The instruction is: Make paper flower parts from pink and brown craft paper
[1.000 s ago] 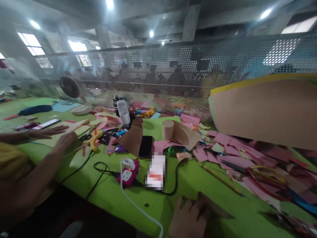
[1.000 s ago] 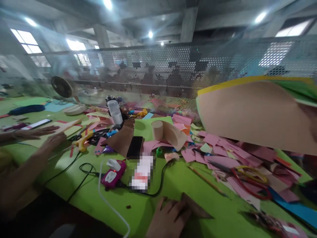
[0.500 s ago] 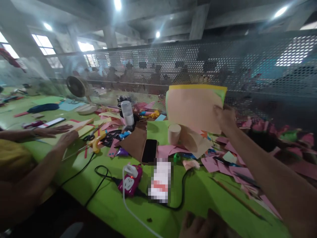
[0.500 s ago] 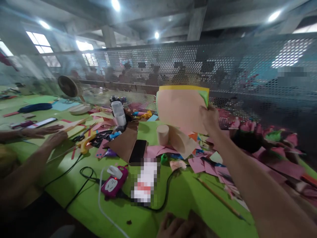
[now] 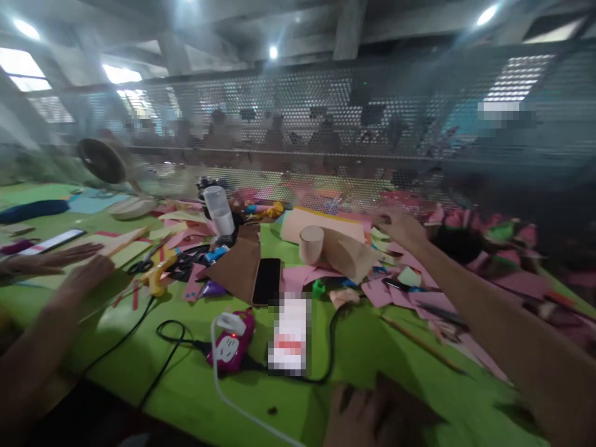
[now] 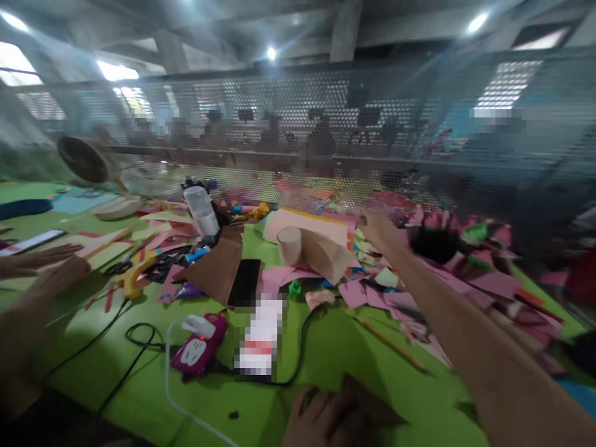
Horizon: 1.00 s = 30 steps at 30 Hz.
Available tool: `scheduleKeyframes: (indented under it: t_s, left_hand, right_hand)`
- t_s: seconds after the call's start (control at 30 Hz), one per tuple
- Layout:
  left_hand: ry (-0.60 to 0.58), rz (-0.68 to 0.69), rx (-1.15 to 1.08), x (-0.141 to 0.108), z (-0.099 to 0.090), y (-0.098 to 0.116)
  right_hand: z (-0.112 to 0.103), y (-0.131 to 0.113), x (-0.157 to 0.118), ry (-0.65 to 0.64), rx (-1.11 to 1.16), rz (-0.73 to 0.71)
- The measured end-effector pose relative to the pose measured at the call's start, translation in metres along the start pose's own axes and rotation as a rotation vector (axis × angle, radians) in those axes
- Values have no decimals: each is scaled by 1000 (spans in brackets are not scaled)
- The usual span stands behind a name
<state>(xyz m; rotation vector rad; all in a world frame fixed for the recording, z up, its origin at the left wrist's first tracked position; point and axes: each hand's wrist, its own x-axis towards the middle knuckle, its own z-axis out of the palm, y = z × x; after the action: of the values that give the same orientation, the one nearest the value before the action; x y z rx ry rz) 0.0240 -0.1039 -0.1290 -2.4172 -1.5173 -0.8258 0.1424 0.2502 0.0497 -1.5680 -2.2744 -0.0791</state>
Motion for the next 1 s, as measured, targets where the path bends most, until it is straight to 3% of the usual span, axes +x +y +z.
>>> scheduleKeyframes:
  t_s: [0.13,0.3,0.4,0.53,0.7,1.0]
  left_hand:
    - [-231,1,-77,9,-48,-4]
    - [-409,-94,-158,26,-83,1]
    - [-443,-116,-177,31,-90,3]
    - [-443,-96,-163,31,-96,5]
    - [-435,-108,-135,31,-98,8]
    - [-383,-52,-80,28,-96,8]
  right_hand:
    - [-52,8,-65,-47,3,30]
    - [-101,-4,-195,-77,297,-150]
    - [-102,-16,-267,-121,328,-219]
    - [-72,-24,-334,-174,326,-263]
    - [-37,-32,-357,-101,212,-311]
    - [-33,-57,-356,-137,0,-334]
